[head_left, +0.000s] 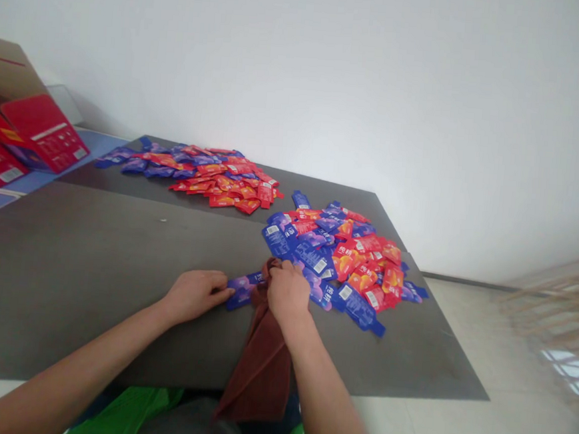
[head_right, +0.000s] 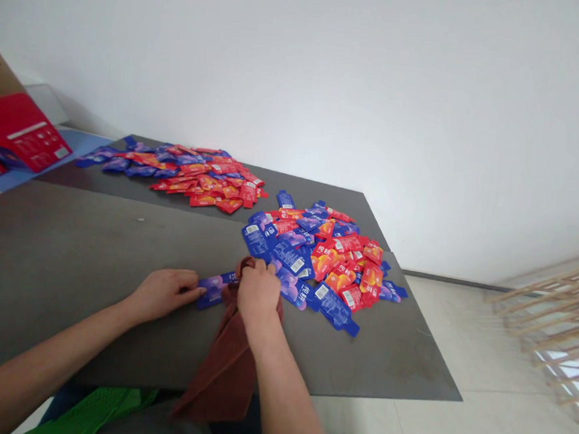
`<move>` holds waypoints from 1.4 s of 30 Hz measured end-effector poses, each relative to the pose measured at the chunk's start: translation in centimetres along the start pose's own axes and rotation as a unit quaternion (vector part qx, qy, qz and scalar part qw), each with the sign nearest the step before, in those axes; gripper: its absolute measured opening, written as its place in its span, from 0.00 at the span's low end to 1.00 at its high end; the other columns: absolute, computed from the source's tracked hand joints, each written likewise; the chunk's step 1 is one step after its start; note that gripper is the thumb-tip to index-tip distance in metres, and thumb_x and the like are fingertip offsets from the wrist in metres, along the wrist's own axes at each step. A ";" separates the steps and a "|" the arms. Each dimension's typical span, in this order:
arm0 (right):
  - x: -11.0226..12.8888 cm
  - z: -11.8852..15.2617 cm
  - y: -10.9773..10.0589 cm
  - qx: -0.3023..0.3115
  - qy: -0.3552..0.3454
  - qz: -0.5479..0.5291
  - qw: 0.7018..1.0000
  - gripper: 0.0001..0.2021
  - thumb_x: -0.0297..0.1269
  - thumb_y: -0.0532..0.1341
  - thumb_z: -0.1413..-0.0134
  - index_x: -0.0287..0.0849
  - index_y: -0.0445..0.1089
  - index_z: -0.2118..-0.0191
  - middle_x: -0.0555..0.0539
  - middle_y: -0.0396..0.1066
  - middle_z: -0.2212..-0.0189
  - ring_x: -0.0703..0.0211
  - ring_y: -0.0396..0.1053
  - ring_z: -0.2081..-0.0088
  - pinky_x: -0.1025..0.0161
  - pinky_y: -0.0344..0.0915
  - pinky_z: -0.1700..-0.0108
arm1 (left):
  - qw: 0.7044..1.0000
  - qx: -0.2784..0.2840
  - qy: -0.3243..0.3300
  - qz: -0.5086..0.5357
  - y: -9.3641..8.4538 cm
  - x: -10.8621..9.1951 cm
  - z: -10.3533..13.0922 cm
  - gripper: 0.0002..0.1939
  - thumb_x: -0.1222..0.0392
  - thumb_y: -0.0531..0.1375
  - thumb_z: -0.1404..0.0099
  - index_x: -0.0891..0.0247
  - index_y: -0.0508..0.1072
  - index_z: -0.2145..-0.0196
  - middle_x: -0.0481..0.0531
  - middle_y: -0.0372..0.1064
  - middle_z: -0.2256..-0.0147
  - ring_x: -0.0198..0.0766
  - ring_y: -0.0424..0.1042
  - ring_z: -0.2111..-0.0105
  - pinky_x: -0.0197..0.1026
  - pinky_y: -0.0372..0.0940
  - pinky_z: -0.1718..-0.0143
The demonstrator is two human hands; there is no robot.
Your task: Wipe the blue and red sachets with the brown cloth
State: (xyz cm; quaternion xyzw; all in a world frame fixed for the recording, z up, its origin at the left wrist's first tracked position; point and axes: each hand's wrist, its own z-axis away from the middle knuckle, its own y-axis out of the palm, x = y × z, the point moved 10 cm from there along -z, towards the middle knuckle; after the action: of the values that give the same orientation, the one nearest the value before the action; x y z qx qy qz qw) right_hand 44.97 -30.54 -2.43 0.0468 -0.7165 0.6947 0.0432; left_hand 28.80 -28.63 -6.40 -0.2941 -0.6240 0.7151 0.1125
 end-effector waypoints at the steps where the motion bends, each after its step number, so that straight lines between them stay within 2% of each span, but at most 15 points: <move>1: -1.0 -0.2 -0.4 0.000 0.025 0.008 1.000 0.13 0.28 0.53 0.35 0.42 0.76 0.59 0.40 0.69 0.56 0.51 0.64 0.54 0.61 0.62 0.60 | 1.000 -0.002 0.002 -0.002 0.0 -0.1 0.0 0.21 0.45 0.53 0.30 0.60 0.69 0.75 0.48 0.71 0.72 0.37 0.68 0.72 0.38 0.50 0.72; 3: -0.6 0.0 -1.4 -0.013 0.020 0.012 1.000 0.12 0.29 0.54 0.35 0.43 0.75 0.58 0.40 0.69 0.56 0.50 0.63 0.54 0.60 0.62 0.60 | 1.000 -0.006 0.003 -0.004 0.0 -0.1 -0.1 0.20 0.46 0.53 0.30 0.60 0.69 0.75 0.48 0.71 0.72 0.38 0.68 0.71 0.39 0.50 0.72; 5: 2.5 0.8 -1.7 -0.024 -0.057 -0.003 0.998 0.10 0.32 0.55 0.35 0.45 0.75 0.58 0.42 0.69 0.56 0.50 0.63 0.53 0.59 0.63 0.59 | 1.000 -0.007 0.001 0.001 0.1 0.0 0.0 0.18 0.48 0.54 0.31 0.59 0.71 0.73 0.49 0.73 0.70 0.39 0.70 0.71 0.39 0.52 0.71; 7: 6.1 1.9 -0.9 -0.018 -0.141 -0.028 0.989 0.10 0.34 0.55 0.34 0.47 0.74 0.59 0.44 0.69 0.57 0.52 0.62 0.54 0.59 0.63 0.58 | 1.000 -0.008 -0.008 0.011 0.1 0.2 0.1 0.13 0.52 0.55 0.32 0.58 0.73 0.69 0.50 0.75 0.67 0.41 0.72 0.68 0.39 0.54 0.69; 9: 7.7 2.6 0.5 -0.008 -0.169 -0.050 0.984 0.10 0.35 0.55 0.34 0.47 0.74 0.60 0.45 0.69 0.57 0.53 0.62 0.55 0.59 0.63 0.56 | 1.000 -0.004 -0.005 0.025 0.2 0.2 0.1 0.10 0.54 0.56 0.33 0.57 0.74 0.66 0.50 0.77 0.64 0.42 0.73 0.64 0.39 0.57 0.67; 13: 3.2 1.3 1.6 -0.026 -0.058 -0.051 0.997 0.09 0.34 0.57 0.36 0.45 0.75 0.58 0.43 0.69 0.56 0.53 0.63 0.54 0.61 0.63 0.56 | 1.000 0.002 0.019 0.011 0.2 -0.1 0.1 0.19 0.47 0.52 0.29 0.59 0.71 0.72 0.49 0.73 0.69 0.39 0.71 0.68 0.38 0.55 0.69; 17: -1.8 0.2 0.4 -0.016 0.038 -0.015 0.999 0.11 0.30 0.55 0.36 0.43 0.75 0.58 0.41 0.70 0.57 0.51 0.65 0.54 0.60 0.64 0.57 | 1.000 -0.005 0.022 -0.003 0.1 -0.1 0.0 0.22 0.45 0.51 0.29 0.60 0.69 0.75 0.48 0.71 0.71 0.37 0.69 0.71 0.38 0.51 0.71; 19: -0.9 0.5 -0.9 -0.034 0.017 -0.016 0.999 0.10 0.31 0.56 0.37 0.44 0.75 0.58 0.42 0.70 0.56 0.51 0.64 0.53 0.60 0.64 0.57 | 1.000 -0.004 0.019 -0.005 0.2 0.0 0.0 0.21 0.45 0.51 0.29 0.60 0.69 0.75 0.49 0.71 0.71 0.38 0.69 0.71 0.39 0.50 0.71; 21: 2.1 1.1 -1.4 -0.048 -0.049 -0.029 0.997 0.09 0.34 0.57 0.36 0.46 0.75 0.57 0.42 0.69 0.55 0.52 0.63 0.53 0.60 0.64 0.56 | 1.000 -0.002 0.013 0.001 0.3 0.1 0.0 0.20 0.46 0.52 0.30 0.60 0.70 0.73 0.49 0.72 0.70 0.38 0.69 0.70 0.39 0.50 0.71; 24: 5.7 1.9 -0.1 -0.016 -0.136 -0.037 0.990 0.10 0.36 0.56 0.35 0.47 0.75 0.58 0.44 0.69 0.56 0.53 0.63 0.54 0.60 0.64 0.57 | 0.999 0.007 0.016 0.033 0.5 0.1 0.0 0.15 0.49 0.53 0.30 0.57 0.73 0.69 0.48 0.75 0.66 0.39 0.72 0.66 0.38 0.53 0.69; 27: 3.3 1.1 1.2 0.006 -0.078 -0.027 0.997 0.10 0.35 0.56 0.35 0.46 0.76 0.58 0.43 0.69 0.57 0.54 0.64 0.55 0.61 0.64 0.59 | 1.000 0.004 0.018 0.023 0.3 0.0 0.1 0.18 0.48 0.52 0.30 0.58 0.72 0.71 0.48 0.74 0.68 0.39 0.71 0.67 0.38 0.53 0.69; 31: -1.4 0.2 0.1 -0.012 0.028 -0.008 0.999 0.10 0.31 0.55 0.36 0.43 0.75 0.58 0.42 0.70 0.56 0.52 0.65 0.54 0.61 0.64 0.58 | 1.000 -0.003 0.019 -0.009 0.1 -0.2 0.0 0.22 0.46 0.51 0.29 0.60 0.69 0.75 0.49 0.71 0.71 0.38 0.70 0.70 0.39 0.51 0.71; 35: 3.4 1.4 -1.4 -0.053 -0.087 -0.043 0.994 0.09 0.34 0.57 0.36 0.46 0.75 0.59 0.44 0.69 0.56 0.53 0.64 0.54 0.61 0.64 0.57 | 1.000 0.001 0.000 0.002 0.2 0.2 0.0 0.17 0.48 0.53 0.31 0.59 0.71 0.73 0.49 0.73 0.69 0.39 0.71 0.70 0.38 0.52 0.71; 38: 7.1 2.3 -0.1 -0.036 -0.145 -0.059 0.987 0.09 0.36 0.56 0.35 0.46 0.75 0.60 0.45 0.70 0.59 0.53 0.64 0.56 0.61 0.64 0.58 | 0.999 0.003 -0.006 0.033 0.2 0.3 0.1 0.09 0.54 0.56 0.34 0.57 0.73 0.69 0.49 0.76 0.65 0.40 0.73 0.66 0.38 0.56 0.68; 42: 4.7 1.2 1.3 -0.015 -0.083 -0.064 0.994 0.08 0.36 0.57 0.37 0.46 0.75 0.60 0.46 0.70 0.57 0.54 0.65 0.55 0.62 0.64 0.60 | 1.000 0.002 0.016 0.008 0.2 -0.4 0.2 0.12 0.53 0.55 0.32 0.58 0.71 0.71 0.48 0.74 0.67 0.40 0.72 0.67 0.38 0.55 0.69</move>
State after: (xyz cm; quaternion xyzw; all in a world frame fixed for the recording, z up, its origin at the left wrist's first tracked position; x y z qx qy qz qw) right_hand 40.14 -31.76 -3.12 0.1491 -0.7236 0.6733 0.0289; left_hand 29.04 -29.01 -6.49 -0.3107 -0.6180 0.7125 0.1175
